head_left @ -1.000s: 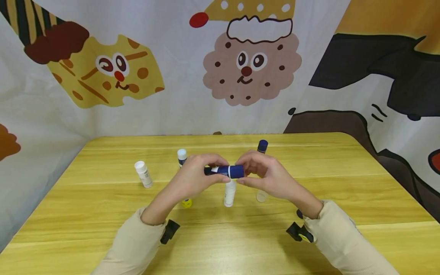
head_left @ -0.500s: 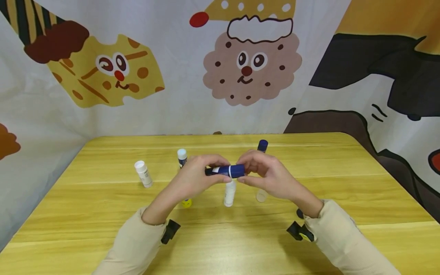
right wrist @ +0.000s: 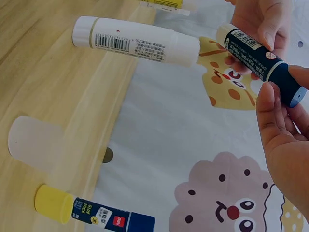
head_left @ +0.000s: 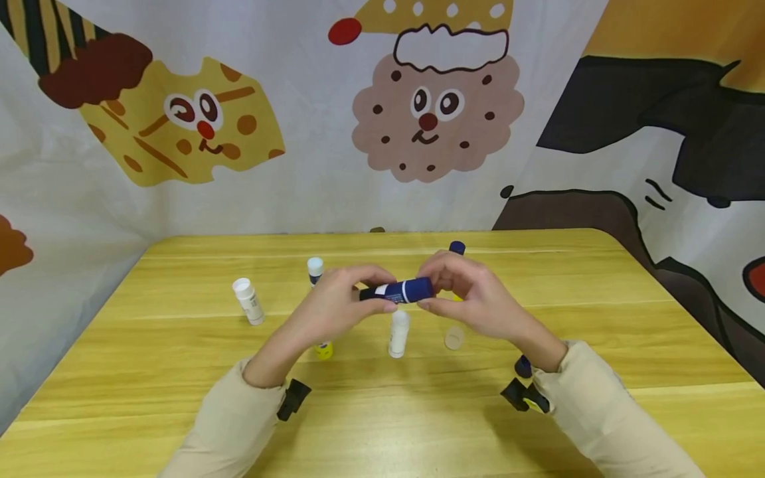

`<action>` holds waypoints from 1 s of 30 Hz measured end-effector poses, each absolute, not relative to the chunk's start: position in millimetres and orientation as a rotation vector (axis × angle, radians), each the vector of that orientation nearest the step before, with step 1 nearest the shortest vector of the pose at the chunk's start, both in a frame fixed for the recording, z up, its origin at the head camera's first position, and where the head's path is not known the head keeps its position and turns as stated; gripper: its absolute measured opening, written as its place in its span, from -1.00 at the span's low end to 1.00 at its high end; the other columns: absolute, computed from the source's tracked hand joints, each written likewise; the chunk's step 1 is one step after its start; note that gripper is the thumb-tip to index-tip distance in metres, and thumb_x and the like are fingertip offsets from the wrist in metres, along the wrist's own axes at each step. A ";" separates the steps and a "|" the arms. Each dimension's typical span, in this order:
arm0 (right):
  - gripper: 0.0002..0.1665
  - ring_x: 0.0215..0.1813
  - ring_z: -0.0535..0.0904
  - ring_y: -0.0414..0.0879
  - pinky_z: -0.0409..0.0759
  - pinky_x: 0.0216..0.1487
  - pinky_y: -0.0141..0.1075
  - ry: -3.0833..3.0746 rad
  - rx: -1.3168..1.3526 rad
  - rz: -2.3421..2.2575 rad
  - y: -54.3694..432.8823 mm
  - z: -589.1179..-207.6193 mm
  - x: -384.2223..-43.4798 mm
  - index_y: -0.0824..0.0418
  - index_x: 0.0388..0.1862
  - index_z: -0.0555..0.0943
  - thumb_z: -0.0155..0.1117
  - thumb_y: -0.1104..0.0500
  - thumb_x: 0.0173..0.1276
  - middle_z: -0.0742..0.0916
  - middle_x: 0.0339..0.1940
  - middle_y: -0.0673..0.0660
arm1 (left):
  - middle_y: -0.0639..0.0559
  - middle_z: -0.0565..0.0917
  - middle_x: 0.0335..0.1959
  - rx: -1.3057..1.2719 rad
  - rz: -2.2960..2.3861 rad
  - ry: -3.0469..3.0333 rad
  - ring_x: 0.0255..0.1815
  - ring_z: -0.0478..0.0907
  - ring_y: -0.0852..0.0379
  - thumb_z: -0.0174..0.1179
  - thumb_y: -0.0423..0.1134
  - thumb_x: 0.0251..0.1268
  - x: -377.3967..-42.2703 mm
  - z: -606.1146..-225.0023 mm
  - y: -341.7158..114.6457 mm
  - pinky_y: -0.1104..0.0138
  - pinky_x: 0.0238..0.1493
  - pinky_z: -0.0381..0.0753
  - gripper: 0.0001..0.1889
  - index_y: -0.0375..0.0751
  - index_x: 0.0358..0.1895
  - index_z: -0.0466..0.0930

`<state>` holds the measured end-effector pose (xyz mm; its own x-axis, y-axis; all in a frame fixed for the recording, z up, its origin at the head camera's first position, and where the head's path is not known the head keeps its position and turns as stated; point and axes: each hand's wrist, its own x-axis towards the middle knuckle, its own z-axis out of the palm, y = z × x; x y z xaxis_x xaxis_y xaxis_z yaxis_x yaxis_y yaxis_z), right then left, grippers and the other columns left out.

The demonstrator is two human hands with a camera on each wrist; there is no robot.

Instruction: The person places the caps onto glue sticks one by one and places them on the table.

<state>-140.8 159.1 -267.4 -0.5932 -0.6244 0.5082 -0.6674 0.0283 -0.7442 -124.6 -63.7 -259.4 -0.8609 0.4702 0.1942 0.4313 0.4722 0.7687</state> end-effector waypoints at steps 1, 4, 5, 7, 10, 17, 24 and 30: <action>-0.66 -0.34 0.52 -0.08 0.55 -0.29 -0.32 -2.225 1.389 1.645 159.7 -266.3 -140.9 0.43 -0.14 0.47 0.20 0.60 0.07 0.53 -0.26 0.23 | 0.04 0.63 -0.22 0.809 1.372 2.662 -0.41 0.45 0.19 0.28 -0.22 0.13 -125.1 -259.3 -64.4 0.35 -0.47 0.41 -0.74 -0.17 -0.10 0.61; -0.67 -0.36 0.52 -0.08 0.54 -0.33 -0.34 -2.238 1.355 1.638 161.7 -263.0 -141.1 0.42 -0.14 0.48 0.20 0.58 0.08 0.53 -0.26 0.22 | 0.07 0.63 -0.21 0.803 1.363 2.698 -0.33 0.47 0.18 0.28 -0.21 0.12 -126.3 -258.9 -66.9 0.30 -0.36 0.42 -0.74 -0.15 -0.11 0.62; -0.67 -0.36 0.52 -0.08 0.53 -0.34 -0.34 -2.242 1.342 1.638 162.5 -262.2 -141.3 0.41 -0.14 0.49 0.20 0.58 0.09 0.53 -0.26 0.22 | 0.08 0.63 -0.20 0.804 1.358 2.713 -0.25 0.48 0.17 0.28 -0.21 0.12 -126.5 -258.5 -67.8 0.26 -0.29 0.44 -0.74 -0.15 -0.10 0.61; -0.68 -0.37 0.52 -0.07 0.53 -0.37 -0.34 -2.251 1.315 1.643 164.1 -260.8 -141.9 0.41 -0.14 0.49 0.20 0.57 0.09 0.54 -0.25 0.22 | 0.08 0.63 -0.18 0.792 1.346 2.734 -0.17 0.49 0.14 0.28 -0.20 0.12 -126.4 -257.4 -69.6 0.20 -0.19 0.44 -0.72 -0.16 -0.08 0.61; -0.69 -0.39 0.52 -0.07 0.53 -0.39 -0.34 -2.278 1.262 1.650 166.8 -259.6 -142.8 0.41 -0.14 0.50 0.20 0.55 0.11 0.55 -0.25 0.21 | 0.05 0.63 -0.11 0.775 1.342 2.752 -0.08 0.48 0.08 0.28 -0.20 0.12 -126.5 -255.6 -72.6 0.14 -0.09 0.44 -0.68 -0.18 -0.03 0.58; -0.72 -0.40 0.51 -0.08 0.53 -0.40 -0.36 -2.342 1.173 1.624 174.6 -258.6 -145.4 0.41 -0.15 0.50 0.22 0.52 0.13 0.57 -0.28 0.19 | 0.02 0.59 -0.03 0.755 1.341 2.780 0.00 0.46 0.02 0.27 -0.21 0.13 -127.8 -254.8 -82.2 0.13 -0.05 0.43 -0.63 -0.18 0.04 0.54; -0.74 -0.40 0.50 -0.09 0.52 -0.43 -0.38 -2.364 1.139 1.614 182.1 -255.3 -146.8 0.41 -0.16 0.50 0.22 0.50 0.14 0.58 -0.30 0.16 | 0.00 0.59 -0.04 0.728 1.365 2.812 0.00 0.46 0.02 0.27 -0.21 0.14 -128.1 -255.4 -91.6 0.13 -0.07 0.44 -0.62 -0.19 0.04 0.53; -0.72 -0.38 0.51 -0.11 0.53 -0.38 -0.40 -2.386 1.098 1.606 190.4 -250.8 -147.5 0.44 -0.14 0.48 0.21 0.51 0.14 0.58 -0.30 0.12 | -0.02 0.58 -0.03 0.688 1.366 2.834 0.00 0.46 0.02 0.25 -0.22 0.16 -127.0 -255.9 -100.1 0.12 -0.05 0.44 -0.63 -0.19 0.05 0.53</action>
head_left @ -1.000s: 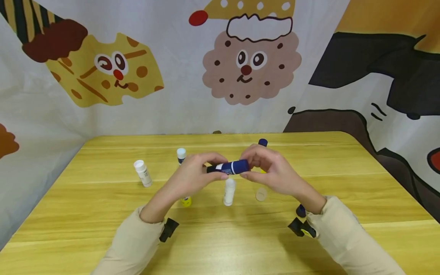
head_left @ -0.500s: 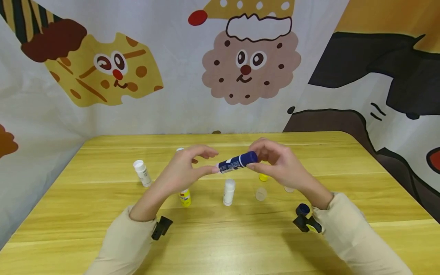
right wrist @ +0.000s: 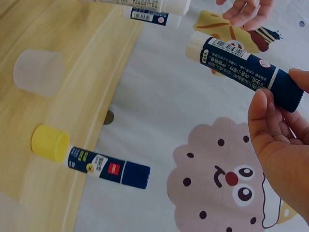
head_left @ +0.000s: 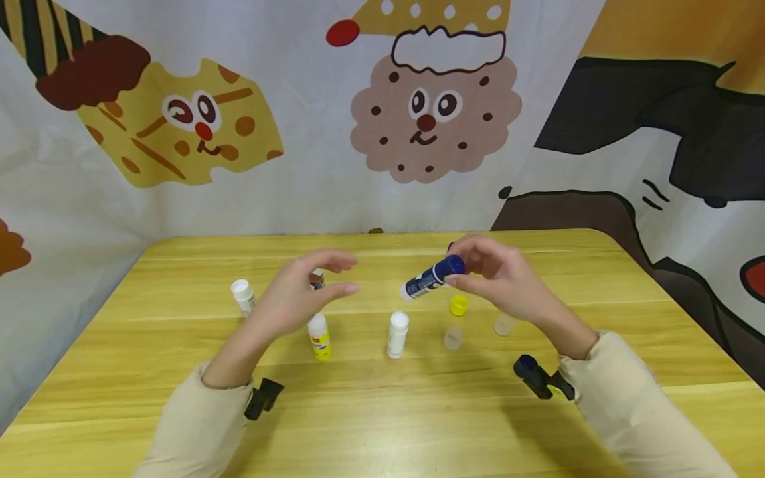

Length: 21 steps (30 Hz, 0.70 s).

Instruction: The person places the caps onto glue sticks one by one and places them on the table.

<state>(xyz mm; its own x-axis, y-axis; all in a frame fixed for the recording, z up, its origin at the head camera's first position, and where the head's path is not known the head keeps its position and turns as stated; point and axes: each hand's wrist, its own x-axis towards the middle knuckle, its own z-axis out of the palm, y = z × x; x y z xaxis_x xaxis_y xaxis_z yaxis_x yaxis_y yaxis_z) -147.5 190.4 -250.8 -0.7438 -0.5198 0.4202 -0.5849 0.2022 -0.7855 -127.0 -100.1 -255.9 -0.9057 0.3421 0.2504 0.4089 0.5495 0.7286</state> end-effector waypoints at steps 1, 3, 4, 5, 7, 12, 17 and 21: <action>-0.73 -0.37 0.51 -0.11 0.54 -0.37 -0.40 -2.398 1.082 1.593 191.9 -250.1 -147.7 0.43 -0.14 0.48 0.21 0.50 0.14 0.58 -0.31 0.12 | -0.02 0.59 -0.03 -0.649 -1.300 -2.693 0.00 0.46 0.02 0.25 -0.22 0.16 -127.1 -256.2 -101.5 0.13 -0.05 0.44 -0.63 -0.19 0.05 0.53; -0.73 -0.37 0.52 -0.11 0.54 -0.35 -0.39 -2.416 1.049 1.576 194.9 -249.2 -148.3 0.42 -0.14 0.49 0.22 0.49 0.15 0.59 -0.32 0.11 | -0.01 0.59 -0.03 -0.638 -1.304 -2.691 0.00 0.46 0.02 0.26 -0.22 0.15 -127.1 -256.0 -104.2 0.16 -0.06 0.45 -0.63 -0.18 0.04 0.53; -0.74 -0.36 0.52 -0.10 0.55 -0.34 -0.39 -2.422 1.034 1.565 196.3 -248.8 -148.9 0.42 -0.15 0.49 0.22 0.49 0.15 0.60 -0.32 0.11 | 0.00 0.59 -0.03 -0.631 -1.305 -2.693 0.00 0.46 0.02 0.26 -0.22 0.15 -127.1 -255.9 -105.4 0.16 -0.06 0.45 -0.63 -0.17 0.04 0.53; -0.74 -0.36 0.53 -0.10 0.55 -0.33 -0.38 -2.425 1.021 1.561 197.7 -248.3 -149.3 0.41 -0.15 0.50 0.22 0.49 0.15 0.60 -0.31 0.11 | 0.00 0.59 -0.03 -0.624 -1.305 -2.698 0.00 0.46 0.02 0.26 -0.22 0.15 -126.9 -255.7 -106.8 0.15 -0.05 0.45 -0.64 -0.16 0.04 0.53; -0.75 -0.35 0.54 -0.10 0.55 -0.32 -0.38 -2.431 0.998 1.543 200.4 -247.5 -150.6 0.40 -0.16 0.50 0.22 0.49 0.15 0.60 -0.31 0.12 | 0.00 0.59 -0.03 -0.610 -1.299 -2.703 0.00 0.46 0.02 0.26 -0.21 0.15 -126.4 -255.5 -109.5 0.14 -0.04 0.43 -0.64 -0.16 0.04 0.53; -0.76 -0.34 0.55 -0.10 0.56 -0.29 -0.39 -2.458 0.931 1.496 207.6 -246.2 -154.1 0.39 -0.17 0.50 0.23 0.48 0.15 0.60 -0.32 0.12 | -0.03 0.59 -0.04 -0.577 -1.267 -2.714 0.00 0.46 0.00 0.23 -0.20 0.18 -124.7 -254.7 -116.6 0.10 -0.02 0.41 -0.65 -0.17 0.04 0.53; -0.77 -0.38 0.55 -0.09 0.55 -0.31 -0.42 -2.499 0.858 1.402 215.0 -245.9 -157.6 0.39 -0.18 0.51 0.24 0.45 0.15 0.60 -0.35 0.14 | -0.01 0.60 -0.07 -0.549 -1.251 -2.716 -0.03 0.47 0.04 0.24 -0.21 0.18 -123.9 -253.7 -122.7 0.10 -0.03 0.42 -0.67 -0.17 0.02 0.54; -0.78 -0.41 0.55 -0.09 0.54 -0.34 -0.43 -2.531 0.799 1.361 220.1 -245.2 -160.6 0.39 -0.18 0.51 0.25 0.42 0.17 0.60 -0.36 0.16 | -0.04 0.60 -0.09 -0.539 -1.236 -2.706 -0.03 0.47 0.01 0.24 -0.23 0.17 -123.3 -255.2 -127.4 0.08 -0.04 0.42 -0.67 -0.20 0.01 0.54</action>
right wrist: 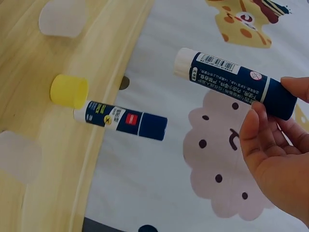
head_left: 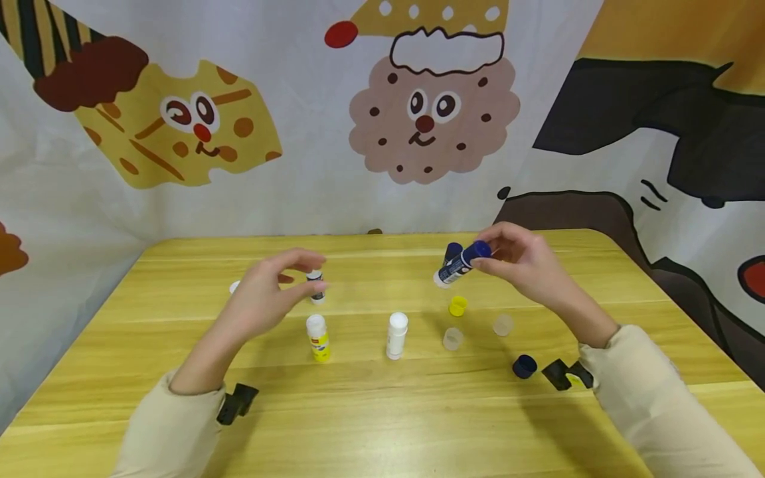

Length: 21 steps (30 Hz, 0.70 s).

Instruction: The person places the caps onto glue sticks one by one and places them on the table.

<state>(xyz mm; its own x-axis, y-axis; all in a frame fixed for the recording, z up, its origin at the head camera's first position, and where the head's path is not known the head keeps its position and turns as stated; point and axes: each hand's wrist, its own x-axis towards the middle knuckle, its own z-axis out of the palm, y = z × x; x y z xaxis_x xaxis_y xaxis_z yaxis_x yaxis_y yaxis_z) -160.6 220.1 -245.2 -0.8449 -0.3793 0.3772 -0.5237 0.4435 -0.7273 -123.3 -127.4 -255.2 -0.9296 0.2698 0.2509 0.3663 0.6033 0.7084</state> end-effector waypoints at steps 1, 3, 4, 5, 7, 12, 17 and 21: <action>-0.78 -0.41 0.55 -0.10 0.53 -0.35 -0.43 -2.538 0.784 1.361 221.4 -245.1 -161.4 0.40 -0.18 0.51 0.25 0.41 0.17 0.60 -0.36 0.15 | -0.05 0.60 -0.09 -0.534 -1.231 -2.706 -0.03 0.47 0.00 0.24 -0.24 0.17 -123.2 -255.6 -128.7 0.07 -0.04 0.42 -0.67 -0.20 0.01 0.53; -0.78 -0.41 0.54 -0.10 0.52 -0.36 -0.43 -2.555 0.751 1.356 223.8 -244.9 -162.7 0.40 -0.18 0.51 0.25 0.39 0.18 0.60 -0.36 0.14 | -0.07 0.60 -0.10 -0.524 -1.226 -2.706 -0.02 0.47 -0.02 0.23 -0.25 0.18 -123.1 -256.4 -130.8 0.06 -0.03 0.42 -0.68 -0.21 0.01 0.53; -0.78 -0.41 0.54 -0.11 0.51 -0.36 -0.43 -2.565 0.734 1.346 225.0 -244.9 -163.5 0.39 -0.17 0.51 0.25 0.38 0.18 0.60 -0.36 0.14 | -0.08 0.59 -0.10 -0.517 -1.223 -2.708 -0.02 0.47 -0.03 0.23 -0.26 0.18 -123.3 -256.7 -131.8 0.06 -0.03 0.42 -0.69 -0.21 0.01 0.53; -0.78 -0.41 0.54 -0.11 0.51 -0.36 -0.43 -2.573 0.721 1.334 226.2 -244.9 -164.4 0.39 -0.17 0.51 0.26 0.37 0.19 0.60 -0.36 0.13 | -0.09 0.59 -0.10 -0.514 -1.220 -2.709 -0.02 0.47 -0.04 0.23 -0.28 0.18 -123.4 -256.8 -133.0 0.06 -0.03 0.42 -0.69 -0.21 0.00 0.53; -0.78 -0.40 0.54 -0.11 0.51 -0.35 -0.44 -2.588 0.696 1.311 228.6 -244.9 -166.4 0.39 -0.17 0.52 0.26 0.35 0.19 0.60 -0.36 0.13 | -0.11 0.59 -0.10 -0.510 -1.219 -2.706 -0.03 0.47 -0.05 0.22 -0.29 0.19 -123.3 -257.2 -135.1 0.06 -0.03 0.42 -0.70 -0.22 -0.01 0.53; -0.77 -0.40 0.54 -0.11 0.50 -0.32 -0.45 -2.627 0.631 1.255 234.1 -245.4 -172.0 0.38 -0.17 0.52 0.26 0.31 0.21 0.59 -0.35 0.18 | -0.13 0.59 -0.11 -0.504 -1.214 -2.704 -0.04 0.48 -0.04 0.22 -0.31 0.18 -122.7 -258.0 -140.1 0.05 -0.04 0.42 -0.71 -0.26 -0.01 0.53; -0.74 -0.38 0.53 -0.10 0.49 -0.31 -0.44 -2.675 0.553 1.230 238.8 -247.8 -177.7 0.37 -0.15 0.52 0.26 0.24 0.24 0.59 -0.32 0.21 | -0.11 0.58 -0.07 -0.487 -1.203 -2.715 -0.02 0.46 -0.05 0.19 -0.28 0.22 -121.3 -257.1 -144.6 0.05 -0.02 0.41 -0.70 -0.25 0.01 0.52; -0.71 -0.34 0.50 -0.03 0.47 -0.31 -0.40 -2.720 0.486 1.210 241.8 -250.0 -181.8 0.36 -0.14 0.51 0.25 0.19 0.25 0.58 -0.30 0.22 | -0.11 0.58 -0.05 -0.482 -1.188 -2.717 0.00 0.45 -0.05 0.18 -0.25 0.24 -120.1 -257.0 -149.3 0.05 -0.01 0.39 -0.69 -0.22 0.03 0.51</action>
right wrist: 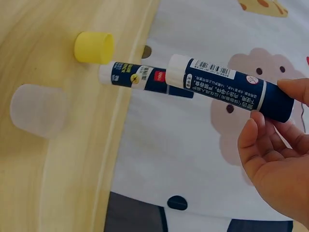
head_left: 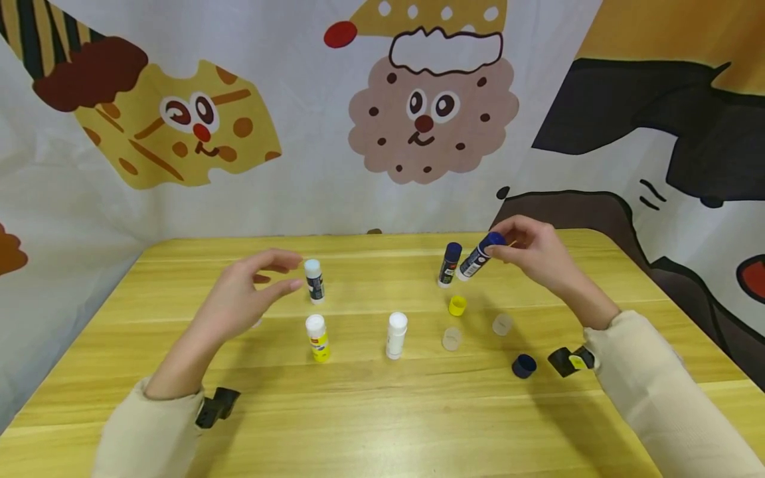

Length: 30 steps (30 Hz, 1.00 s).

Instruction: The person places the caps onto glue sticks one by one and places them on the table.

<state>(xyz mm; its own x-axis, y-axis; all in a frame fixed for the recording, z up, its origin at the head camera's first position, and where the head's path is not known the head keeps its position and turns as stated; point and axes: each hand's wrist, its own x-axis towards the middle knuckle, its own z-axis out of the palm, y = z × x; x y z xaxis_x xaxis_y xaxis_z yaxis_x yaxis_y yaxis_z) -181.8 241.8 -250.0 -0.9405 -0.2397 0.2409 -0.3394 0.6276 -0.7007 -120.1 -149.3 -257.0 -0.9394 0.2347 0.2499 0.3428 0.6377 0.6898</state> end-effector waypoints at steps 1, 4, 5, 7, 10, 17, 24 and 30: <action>-0.71 -0.33 0.49 -0.01 0.47 -0.31 -0.38 -2.732 0.471 1.207 242.4 -250.9 -183.0 0.35 -0.14 0.51 0.25 0.18 0.26 0.58 -0.30 0.22 | -0.11 0.57 -0.05 -0.480 -1.187 -2.718 0.00 0.45 -0.05 0.17 -0.25 0.24 -120.0 -257.1 -150.5 0.05 -0.01 0.39 -0.69 -0.22 0.04 0.51; -0.69 -0.31 0.47 0.02 0.47 -0.32 -0.35 -2.763 0.435 1.198 244.4 -254.2 -186.5 0.35 -0.14 0.50 0.25 0.15 0.26 0.58 -0.30 0.21 | -0.11 0.58 -0.04 -0.473 -1.185 -2.718 0.00 0.45 -0.05 0.17 -0.25 0.24 -119.7 -256.5 -153.8 0.05 0.00 0.39 -0.69 -0.22 0.04 0.51; -0.69 -0.31 0.47 0.02 0.47 -0.33 -0.35 -2.766 0.433 1.199 245.5 -255.6 -187.9 0.35 -0.14 0.50 0.25 0.15 0.26 0.58 -0.30 0.22 | -0.10 0.58 -0.04 -0.468 -1.184 -2.718 0.00 0.45 -0.05 0.17 -0.25 0.25 -119.5 -256.0 -154.8 0.05 -0.01 0.39 -0.69 -0.22 0.04 0.51; -0.69 -0.33 0.47 -0.01 0.47 -0.35 -0.35 -2.770 0.425 1.196 247.9 -258.3 -190.5 0.35 -0.14 0.50 0.25 0.14 0.26 0.57 -0.31 0.22 | -0.10 0.58 -0.04 -0.460 -1.185 -2.720 0.01 0.45 -0.05 0.17 -0.23 0.25 -119.5 -255.2 -156.8 0.05 0.00 0.39 -0.69 -0.22 0.04 0.51; -0.68 -0.33 0.46 -0.04 0.46 -0.37 -0.35 -2.781 0.402 1.193 251.5 -261.9 -194.1 0.35 -0.14 0.49 0.24 0.13 0.26 0.57 -0.31 0.22 | -0.11 0.58 -0.04 -0.451 -1.184 -2.718 0.01 0.44 -0.06 0.16 -0.22 0.26 -119.3 -255.0 -160.5 0.04 0.00 0.39 -0.69 -0.22 0.04 0.50; -0.66 -0.31 0.45 -0.01 0.46 -0.39 -0.32 -2.823 0.348 1.185 258.2 -270.1 -202.0 0.35 -0.10 0.49 0.23 0.13 0.28 0.57 -0.29 0.22 | -0.16 0.56 -0.03 -0.428 -1.170 -2.711 0.03 0.43 -0.10 0.14 -0.19 0.27 -118.3 -256.1 -171.9 0.00 0.01 0.38 -0.65 -0.25 0.07 0.48; -0.66 -0.28 0.44 0.04 0.47 -0.39 -0.33 -2.845 0.321 1.207 261.8 -280.8 -211.2 0.37 -0.06 0.47 0.22 0.18 0.28 0.56 -0.27 0.25 | -0.17 0.55 -0.02 -0.384 -1.147 -2.710 0.02 0.42 -0.10 0.12 -0.14 0.29 -118.6 -257.4 -182.4 -0.01 -0.01 0.37 -0.63 -0.25 0.08 0.47; -0.69 -0.28 0.45 0.03 0.49 -0.39 -0.29 -2.855 0.333 1.192 260.9 -291.3 -218.3 0.38 -0.07 0.48 0.22 0.24 0.27 0.57 -0.25 0.26 | -0.17 0.55 -0.03 -0.349 -1.150 -2.700 0.01 0.42 -0.10 0.11 -0.10 0.29 -116.5 -258.1 -193.7 -0.02 -0.02 0.36 -0.61 -0.23 0.09 0.47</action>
